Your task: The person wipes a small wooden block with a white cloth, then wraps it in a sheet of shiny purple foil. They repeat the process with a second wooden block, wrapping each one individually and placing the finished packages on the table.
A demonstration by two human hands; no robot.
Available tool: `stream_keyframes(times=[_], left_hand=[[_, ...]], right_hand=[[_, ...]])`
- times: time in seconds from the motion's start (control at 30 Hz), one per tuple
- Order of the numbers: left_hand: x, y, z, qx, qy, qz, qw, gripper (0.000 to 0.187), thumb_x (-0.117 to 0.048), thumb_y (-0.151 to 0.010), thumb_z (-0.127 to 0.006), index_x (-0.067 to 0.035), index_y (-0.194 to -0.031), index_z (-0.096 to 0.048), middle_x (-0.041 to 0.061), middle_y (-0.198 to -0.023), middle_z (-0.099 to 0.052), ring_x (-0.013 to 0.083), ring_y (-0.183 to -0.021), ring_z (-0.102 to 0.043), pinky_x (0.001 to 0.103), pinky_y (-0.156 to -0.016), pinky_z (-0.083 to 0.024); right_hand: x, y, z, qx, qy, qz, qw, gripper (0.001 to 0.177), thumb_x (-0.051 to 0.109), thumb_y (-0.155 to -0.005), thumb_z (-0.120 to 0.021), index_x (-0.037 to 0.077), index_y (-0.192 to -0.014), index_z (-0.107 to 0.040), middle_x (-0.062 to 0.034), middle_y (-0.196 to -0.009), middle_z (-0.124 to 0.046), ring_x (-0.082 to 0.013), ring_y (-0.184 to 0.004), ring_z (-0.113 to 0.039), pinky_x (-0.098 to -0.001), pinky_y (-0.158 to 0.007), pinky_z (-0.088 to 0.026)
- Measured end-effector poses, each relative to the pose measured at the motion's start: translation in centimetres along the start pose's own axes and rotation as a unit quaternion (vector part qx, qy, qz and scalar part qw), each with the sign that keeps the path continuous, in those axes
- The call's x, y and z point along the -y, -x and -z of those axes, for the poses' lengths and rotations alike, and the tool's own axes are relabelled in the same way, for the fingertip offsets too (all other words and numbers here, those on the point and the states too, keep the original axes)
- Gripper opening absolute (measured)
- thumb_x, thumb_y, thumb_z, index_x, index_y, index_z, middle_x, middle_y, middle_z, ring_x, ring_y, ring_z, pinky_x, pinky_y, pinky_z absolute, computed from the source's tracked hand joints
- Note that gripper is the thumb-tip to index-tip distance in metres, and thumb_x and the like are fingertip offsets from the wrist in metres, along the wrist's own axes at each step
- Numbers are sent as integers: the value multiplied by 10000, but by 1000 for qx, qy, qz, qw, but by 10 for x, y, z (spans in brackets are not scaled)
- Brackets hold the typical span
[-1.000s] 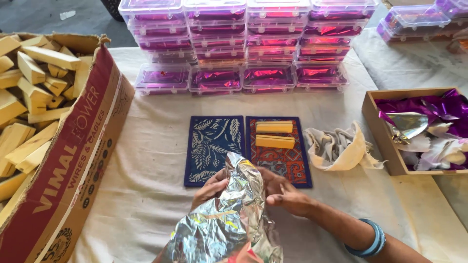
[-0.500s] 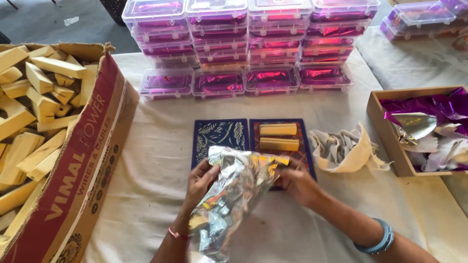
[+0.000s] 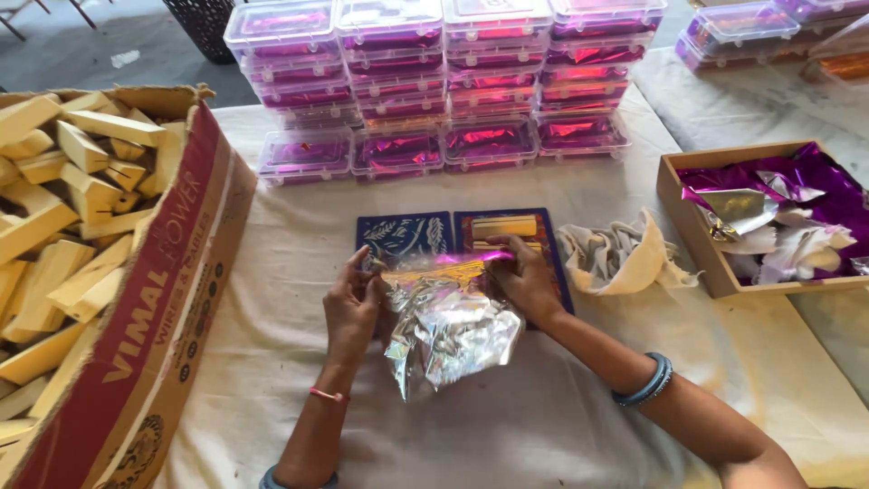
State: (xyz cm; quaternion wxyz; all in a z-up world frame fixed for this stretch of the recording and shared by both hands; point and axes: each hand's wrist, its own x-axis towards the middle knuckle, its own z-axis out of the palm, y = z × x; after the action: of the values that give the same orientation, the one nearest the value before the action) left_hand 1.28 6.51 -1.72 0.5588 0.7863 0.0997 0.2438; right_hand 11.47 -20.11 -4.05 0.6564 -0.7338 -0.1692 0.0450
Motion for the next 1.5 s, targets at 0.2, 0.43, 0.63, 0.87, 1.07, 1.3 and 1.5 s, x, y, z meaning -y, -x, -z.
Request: stream_keyframes(times=[0.2, 0.43, 0.63, 0.87, 1.07, 1.3, 1.5], left_hand=[[-62, 26, 6, -135, -227, -314, 912, 349, -21, -901, -696, -39, -1247, -646, 169, -1150, -684, 314, -1040, -696, 392, -852, -586], [-64, 47, -28, 215, -188, -177, 942, 157, -107, -924, -684, -53, -1065, -724, 106, -1189, -720, 259, -975, -733, 354, -809, -623], [-27, 28, -56, 208, -231, -307, 900, 260, -163, -996, -610, 6, -1177, -687, 186, -1253, -677, 325, -1135, -658, 410, -969, -552], [1, 14, -70, 276, -345, -249, 862, 633, -471, -981, -532, -82, -1479, -488, 152, -1613, -362, 330, -1486, -315, 492, -1205, -214], [8, 17, -71, 277, -380, -227, 853, 719, -586, -998, -447, -122, -1546, -407, 121, -1650, -289, 294, -1531, -226, 482, -1231, -141], [14, 21, -71, 277, -396, -225, 846, 713, -592, -1003, -406, -155, -1565, -369, 81, -1661, -240, 264, -1540, -180, 471, -1234, -102], [7, 21, -68, 276, -389, -218, 852, 695, -552, -997, -434, -150, -1561, -384, 91, -1667, -249, 272, -1537, -189, 473, -1233, -103]], right_hand=[[5, 2, -10, -21, 81, -4, 996, 272, 89, -944, -660, 32, -1207, -621, -90, -878, -737, -83, -722, -671, -302, -583, -577], [-3, 2, -4, -55, 157, 40, 985, 300, 133, -915, -731, 16, -1161, -606, -118, -923, -781, -136, -806, -751, -320, -688, -600], [-6, 4, -2, -30, 140, 71, 987, 280, 102, -908, -692, 20, -1164, -616, -108, -1008, -792, -165, -887, -780, -311, -731, -612], [25, 4, 9, -66, 238, 97, 964, 397, 187, -914, -742, 45, -1261, -609, -123, -953, -752, -215, -845, -747, -355, -706, -589], [6, -15, 43, -107, 415, 180, 885, 252, 224, -878, -754, 136, -1111, -716, -78, -998, -735, -286, -970, -675, -417, -833, -552], [12, -16, 41, 7, 519, 144, 843, 328, 290, -823, -782, 92, -1064, -681, -138, -1049, -689, -337, -1032, -630, -494, -899, -465], [-1, -12, 39, -39, 558, 142, 817, 335, 279, -854, -744, 63, -1092, -650, -148, -991, -702, -349, -987, -666, -513, -883, -476]])
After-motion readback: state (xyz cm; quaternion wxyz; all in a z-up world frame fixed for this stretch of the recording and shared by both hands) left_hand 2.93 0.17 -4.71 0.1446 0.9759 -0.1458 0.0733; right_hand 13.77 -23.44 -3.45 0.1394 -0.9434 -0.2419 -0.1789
